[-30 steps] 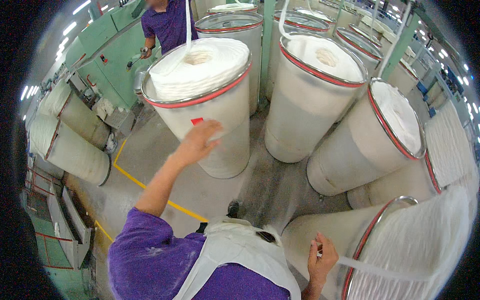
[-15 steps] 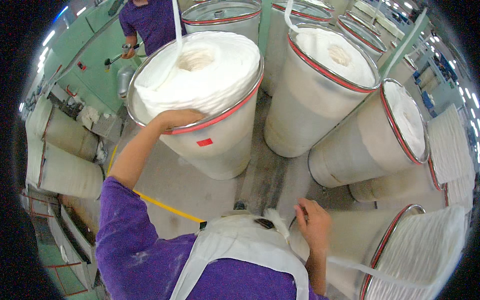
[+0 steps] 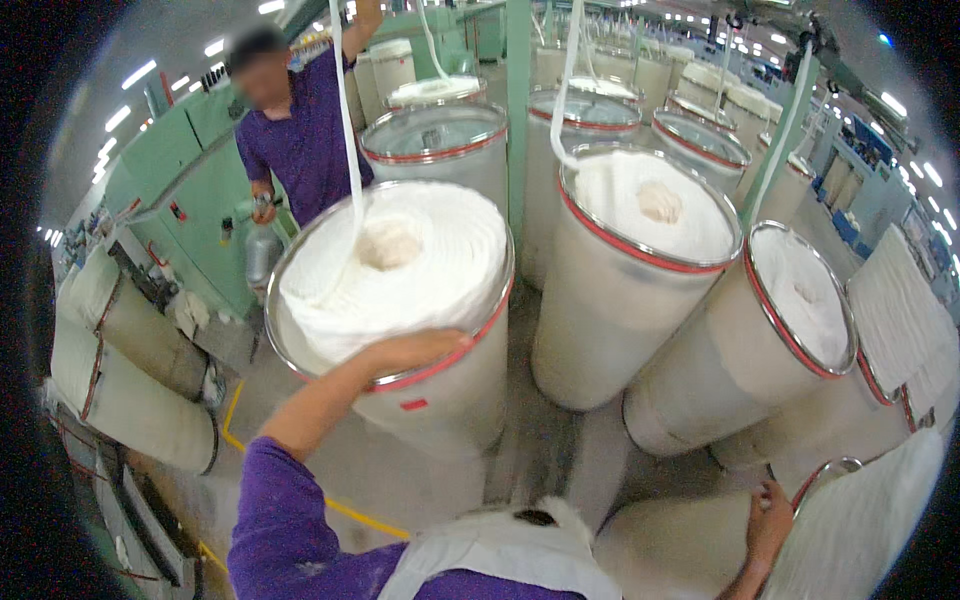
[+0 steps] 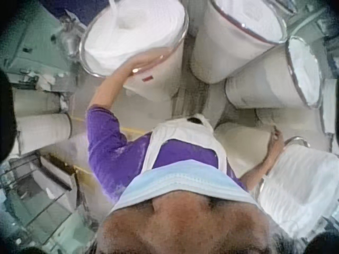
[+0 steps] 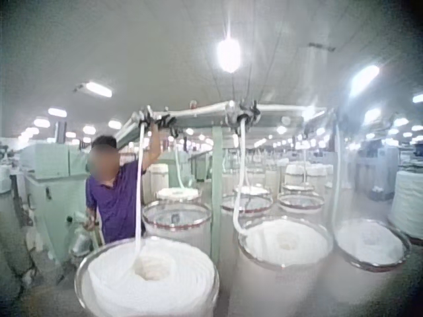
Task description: The person winds white yarn into large cylindrical containers using a thin wooden stick to guide the strands. They repeatedly lift and reposition the yarn, secure it with the stick, and move between multiple containers in a factory setting.
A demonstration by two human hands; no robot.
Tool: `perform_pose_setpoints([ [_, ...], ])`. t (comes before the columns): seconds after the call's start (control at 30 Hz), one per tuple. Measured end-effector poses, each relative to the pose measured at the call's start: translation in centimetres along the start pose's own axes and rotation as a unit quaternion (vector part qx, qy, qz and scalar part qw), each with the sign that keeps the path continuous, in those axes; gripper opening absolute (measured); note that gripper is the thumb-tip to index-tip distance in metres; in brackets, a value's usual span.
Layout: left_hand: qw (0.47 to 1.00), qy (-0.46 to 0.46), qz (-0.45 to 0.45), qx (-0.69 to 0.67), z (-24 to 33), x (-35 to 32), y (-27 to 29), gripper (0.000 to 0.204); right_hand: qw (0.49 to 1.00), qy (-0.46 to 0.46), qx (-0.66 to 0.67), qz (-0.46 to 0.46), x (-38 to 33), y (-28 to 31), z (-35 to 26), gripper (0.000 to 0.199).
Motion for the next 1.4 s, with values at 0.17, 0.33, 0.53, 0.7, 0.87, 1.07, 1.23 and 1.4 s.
perform_pose_setpoints([
  [0.17, 0.966, 0.079, 0.161, 0.187, 0.9, 10.2, -0.3, 0.093, 0.995, -0.059, -0.011, 0.083, -0.8, 3.7, 6.5, 0.018],
  [0.33, 0.971, 0.079, 0.218, 0.052, 0.0, 13.6, 0.2, 0.088, 0.989, -0.131, 0.035, 0.06, -2.2, 4.8, 8.8, 0.017],
  [0.53, 0.977, 0.043, 0.2, 0.065, -0.1, 13.2, 0.5, 0.098, 0.991, -0.027, 0.074, 0.111, -1.9, 4.1, 8.9, 0.014],
  [0.7, 0.981, 0.059, 0.176, 0.064, -0.1, 12.8, 0.5, 0.099, 0.994, -0.109, 0.004, 0.027, -2.3, 4.6, 8.1, 0.04],
  [0.87, 0.984, 0.07, 0.153, 0.058, 0.3, 12.2, 0.5, 0.099, 0.994, -0.105, -0.011, 0.041, -2.7, 5.0, 7.3, 0.037],
  [1.07, 0.974, 0.079, 0.188, 0.094, 0.5, 12.2, 0.1, 0.095, 0.996, -0.081, 0.002, 0.041, -3.1, 4.4, 8.8, 0.037],
  [1.23, 0.985, 0.1, 0.131, 0.05, 0.5, 12.2, 0.2, 0.095, 0.984, -0.05, 0.127, 0.111, -2.2, 3.1, 10.8, 0.015],
  [1.4, 0.98, 0.096, 0.155, 0.084, 1.6, 11.5, 0.6, 0.095, 0.991, -0.012, 0.069, 0.11, -2.0, 2.7, 10.8, 0.018],
])
Point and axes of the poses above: each hand's wrist, its own x-axis towards the middle knuckle, its own y-axis out of the back of the hand, z = x × y, the point moved 1 cm from there along x, towards the middle knuckle, and after that the axes turned 12 degrees about x, right-handed, at the moved point
